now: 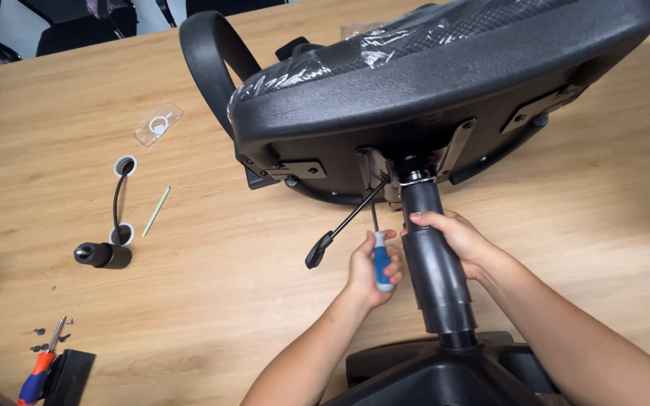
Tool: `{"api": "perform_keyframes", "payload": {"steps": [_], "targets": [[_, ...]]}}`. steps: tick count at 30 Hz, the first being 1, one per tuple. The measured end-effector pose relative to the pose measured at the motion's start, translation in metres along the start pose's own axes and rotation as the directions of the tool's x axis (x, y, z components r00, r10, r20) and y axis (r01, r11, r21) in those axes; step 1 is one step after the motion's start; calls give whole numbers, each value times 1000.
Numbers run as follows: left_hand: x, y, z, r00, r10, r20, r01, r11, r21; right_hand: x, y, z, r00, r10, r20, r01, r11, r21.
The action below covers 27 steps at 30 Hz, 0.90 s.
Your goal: The person assembles an office chair on a wooden table, using a screwdriver to drive screws that fasten the seat's mounting plate to the gas lift cylinder, then aligns and attaches the backrest and armrest assembly to the seat by hand. Loose screws, armrest parts, and a second chair base sit on the table around the work.
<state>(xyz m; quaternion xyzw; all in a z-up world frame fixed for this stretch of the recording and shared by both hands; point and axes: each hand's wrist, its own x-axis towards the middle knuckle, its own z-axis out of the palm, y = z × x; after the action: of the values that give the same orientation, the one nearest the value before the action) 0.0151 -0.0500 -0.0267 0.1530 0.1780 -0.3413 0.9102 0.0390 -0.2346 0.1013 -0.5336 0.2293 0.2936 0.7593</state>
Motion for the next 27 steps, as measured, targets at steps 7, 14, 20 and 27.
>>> {"api": "perform_keyframes", "payload": {"steps": [7, 14, 20, 27], "targets": [[8, 4, -9, 798, 603, 18, 151, -228, 962, -10, -8, 4, 999, -19, -28, 20, 1000, 13], [-18, 23, 17, 872, 273, -406, 155, 634, 758, -6, -6, 3, 999, -30, 40, 29, 999, 28], [-28, 4, 18, 994, -42, -100, 49, 997, 61, -10, -8, 5, 1000, -5, 21, 4, 999, 40], [-8, -26, 33, 948, 158, -276, -89, 965, 246, -10, -5, 1, 1000, 20, 12, -21, 999, 49]]}}
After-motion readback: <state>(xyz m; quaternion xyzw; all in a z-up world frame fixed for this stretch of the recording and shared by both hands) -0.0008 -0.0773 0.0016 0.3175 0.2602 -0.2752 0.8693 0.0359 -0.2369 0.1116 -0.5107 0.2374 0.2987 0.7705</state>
